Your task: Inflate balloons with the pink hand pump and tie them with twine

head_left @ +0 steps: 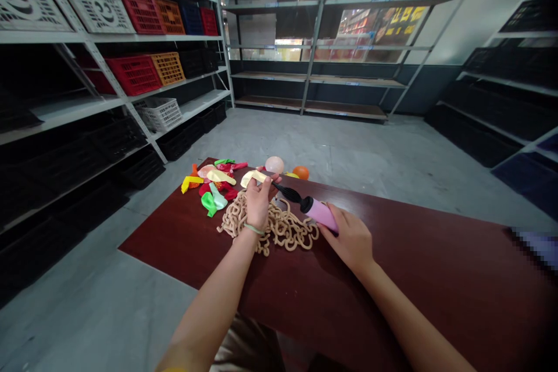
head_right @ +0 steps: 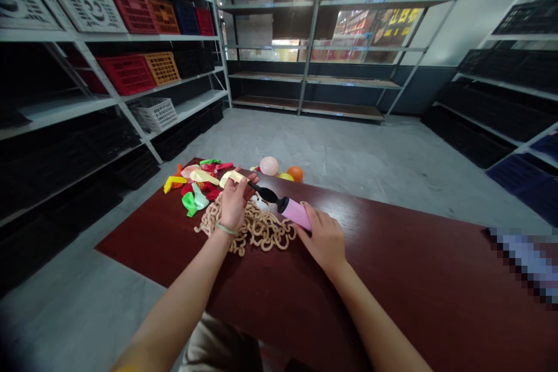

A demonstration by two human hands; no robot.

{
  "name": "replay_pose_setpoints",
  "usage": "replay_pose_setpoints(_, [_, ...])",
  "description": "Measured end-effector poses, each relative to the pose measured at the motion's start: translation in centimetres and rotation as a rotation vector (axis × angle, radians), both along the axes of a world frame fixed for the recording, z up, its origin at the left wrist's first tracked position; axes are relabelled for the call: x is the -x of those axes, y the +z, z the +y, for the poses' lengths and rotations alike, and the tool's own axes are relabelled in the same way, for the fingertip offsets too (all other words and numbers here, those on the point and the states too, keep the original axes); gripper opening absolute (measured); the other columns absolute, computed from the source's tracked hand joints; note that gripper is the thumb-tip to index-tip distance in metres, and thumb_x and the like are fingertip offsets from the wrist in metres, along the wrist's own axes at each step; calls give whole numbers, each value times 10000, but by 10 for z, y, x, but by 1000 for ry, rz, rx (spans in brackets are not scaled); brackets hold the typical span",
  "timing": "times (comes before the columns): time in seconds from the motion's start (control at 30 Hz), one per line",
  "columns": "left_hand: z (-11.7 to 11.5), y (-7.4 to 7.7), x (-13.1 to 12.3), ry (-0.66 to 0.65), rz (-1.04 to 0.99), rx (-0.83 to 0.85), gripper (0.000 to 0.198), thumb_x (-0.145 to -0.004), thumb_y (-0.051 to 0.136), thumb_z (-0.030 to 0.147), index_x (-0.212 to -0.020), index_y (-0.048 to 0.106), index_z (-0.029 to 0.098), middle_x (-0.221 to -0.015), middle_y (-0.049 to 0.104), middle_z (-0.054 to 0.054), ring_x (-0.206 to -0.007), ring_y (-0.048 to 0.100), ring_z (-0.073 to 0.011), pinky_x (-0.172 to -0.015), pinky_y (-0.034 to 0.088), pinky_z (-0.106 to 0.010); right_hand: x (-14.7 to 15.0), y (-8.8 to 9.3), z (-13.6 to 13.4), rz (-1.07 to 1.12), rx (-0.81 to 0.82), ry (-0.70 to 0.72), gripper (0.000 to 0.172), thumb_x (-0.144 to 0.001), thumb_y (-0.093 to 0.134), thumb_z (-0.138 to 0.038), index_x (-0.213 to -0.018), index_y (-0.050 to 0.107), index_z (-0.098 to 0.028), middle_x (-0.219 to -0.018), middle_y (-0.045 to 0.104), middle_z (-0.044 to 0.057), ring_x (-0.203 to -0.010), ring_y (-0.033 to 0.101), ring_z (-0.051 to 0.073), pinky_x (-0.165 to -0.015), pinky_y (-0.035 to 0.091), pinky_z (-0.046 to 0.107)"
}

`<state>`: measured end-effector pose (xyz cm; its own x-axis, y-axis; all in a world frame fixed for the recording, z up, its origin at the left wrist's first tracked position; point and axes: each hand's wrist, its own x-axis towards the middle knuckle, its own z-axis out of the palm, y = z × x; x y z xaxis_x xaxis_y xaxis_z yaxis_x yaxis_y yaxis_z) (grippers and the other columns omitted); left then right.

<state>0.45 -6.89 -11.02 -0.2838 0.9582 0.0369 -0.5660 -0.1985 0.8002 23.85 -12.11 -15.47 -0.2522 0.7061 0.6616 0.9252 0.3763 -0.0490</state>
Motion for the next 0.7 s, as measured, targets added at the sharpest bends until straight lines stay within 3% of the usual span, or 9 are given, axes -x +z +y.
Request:
replay_pose_setpoints(0.3, [-3,-4,-8,-20,132,-14,661,-845,691,382,-1417,403,216,-1110,724,-119,-992,706,-227,-859,553,-348,2,1,-1,-5,16,-17,492,-930,549,-478,-1330,529,-191,-1117,690,87,-933,647,229,-799,444,325])
replay_pose_setpoints(0.7, [-6,-7,-16,-54,136,-35,682,-844,691,350,-1435,382,208,-1090,730,-119,-992,707,-214,-871,553,-331,3,1,-2,7,34,-26,505,-924,558,-486,-1334,531,-193,-1138,684,87,-949,641,233,-806,433,330])
